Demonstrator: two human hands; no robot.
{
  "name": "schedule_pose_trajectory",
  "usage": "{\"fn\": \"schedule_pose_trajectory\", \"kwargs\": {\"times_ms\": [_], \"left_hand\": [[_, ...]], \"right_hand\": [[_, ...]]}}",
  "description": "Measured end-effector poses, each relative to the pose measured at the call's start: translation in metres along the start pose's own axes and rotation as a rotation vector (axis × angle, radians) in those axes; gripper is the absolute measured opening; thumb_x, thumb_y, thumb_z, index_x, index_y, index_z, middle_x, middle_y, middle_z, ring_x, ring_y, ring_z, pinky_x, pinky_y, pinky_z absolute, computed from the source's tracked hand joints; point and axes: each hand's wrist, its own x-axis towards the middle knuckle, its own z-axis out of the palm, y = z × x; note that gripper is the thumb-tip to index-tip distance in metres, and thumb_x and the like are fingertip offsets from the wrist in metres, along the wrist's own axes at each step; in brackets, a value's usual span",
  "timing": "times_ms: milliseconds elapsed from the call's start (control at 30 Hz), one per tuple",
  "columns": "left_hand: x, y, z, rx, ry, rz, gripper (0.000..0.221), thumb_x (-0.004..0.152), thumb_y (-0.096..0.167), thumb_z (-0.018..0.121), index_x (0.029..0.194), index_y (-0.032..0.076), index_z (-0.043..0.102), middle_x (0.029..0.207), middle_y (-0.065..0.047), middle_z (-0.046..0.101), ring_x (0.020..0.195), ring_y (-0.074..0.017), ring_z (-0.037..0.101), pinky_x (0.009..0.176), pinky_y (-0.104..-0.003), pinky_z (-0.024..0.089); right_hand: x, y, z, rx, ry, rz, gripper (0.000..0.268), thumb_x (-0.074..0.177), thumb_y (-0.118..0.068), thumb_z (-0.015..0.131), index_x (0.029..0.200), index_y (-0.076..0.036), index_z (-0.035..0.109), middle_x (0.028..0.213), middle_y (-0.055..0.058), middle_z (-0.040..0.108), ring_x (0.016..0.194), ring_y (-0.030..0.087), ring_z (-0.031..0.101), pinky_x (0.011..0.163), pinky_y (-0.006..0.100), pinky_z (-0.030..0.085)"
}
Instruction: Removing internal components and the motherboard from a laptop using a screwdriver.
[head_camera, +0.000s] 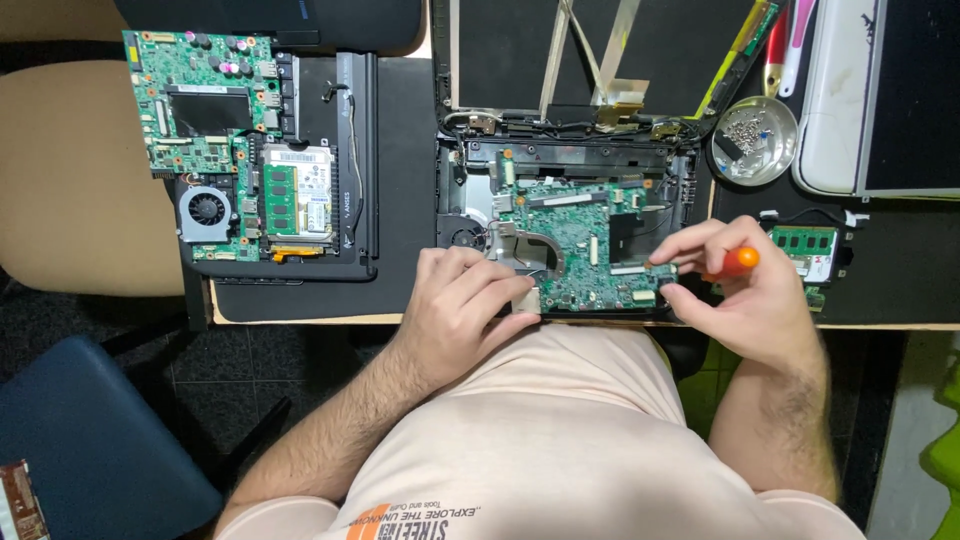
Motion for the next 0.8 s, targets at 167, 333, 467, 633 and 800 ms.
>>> {"fn": "schedule_pose_trajectory", "kwargs": {"times_ms": [167,333,467,633,800], "left_hand": [[0.001,-0.003,-0.001,-0.02,0.017,0.027,0.033,0.117,0.044,0.088,0.129,0.013,0.085,0.125,-0.001,0.085,0.113,-0.0295,0.07,0.094,-0.05,0.044],[0.011,-0.002,-0.015,-0.028,0.038,0.053,0.032,0.118,0.042,0.086,0.13,0.013,0.084,0.124,0.0,0.085,0.111,-0.0299,0.07,0.095,-0.048,0.044],[0.028,0.006,-0.017,-0.019,0.034,0.066,0.03,0.116,0.036,0.09,0.13,0.011,0.084,0.125,-0.005,0.084,0.111,-0.0313,0.071,0.096,-0.048,0.046],[0.052,0.013,-0.004,-0.014,-0.013,0.123,0.031,0.114,0.034,0.094,0.131,0.011,0.084,0.124,-0.003,0.083,0.106,-0.0292,0.069,0.094,-0.046,0.046],[0.08,0.034,0.011,-0.205,-0.16,0.125,0.034,0.115,0.031,0.088,0.138,0.008,0.08,0.124,-0.009,0.083,0.108,-0.0299,0.074,0.096,-0.045,0.051]], "right_hand": [[-0.011,0.012,-0.003,0.163,0.035,0.027,0.057,0.093,0.01,0.086,0.112,-0.019,0.041,0.13,0.028,0.082,0.121,0.024,0.08,0.099,0.026,0.06],[0.001,0.013,0.021,0.3,0.167,0.092,0.059,0.092,0.011,0.087,0.109,-0.021,0.04,0.132,0.039,0.085,0.105,0.014,0.077,0.092,0.015,0.052],[-0.003,0.018,0.025,0.393,0.312,0.105,0.056,0.098,0.015,0.085,0.11,-0.021,0.044,0.127,0.033,0.086,0.079,0.001,0.059,0.083,0.015,0.051],[-0.023,0.018,0.012,0.353,0.427,0.075,0.055,0.098,0.01,0.09,0.109,-0.022,0.047,0.122,0.026,0.089,0.075,0.001,0.056,0.08,0.017,0.053],[-0.067,0.037,-0.005,0.386,0.536,0.017,0.056,0.096,0.007,0.093,0.108,-0.021,0.047,0.109,0.014,0.084,0.094,0.017,0.079,0.086,0.028,0.066]]}}
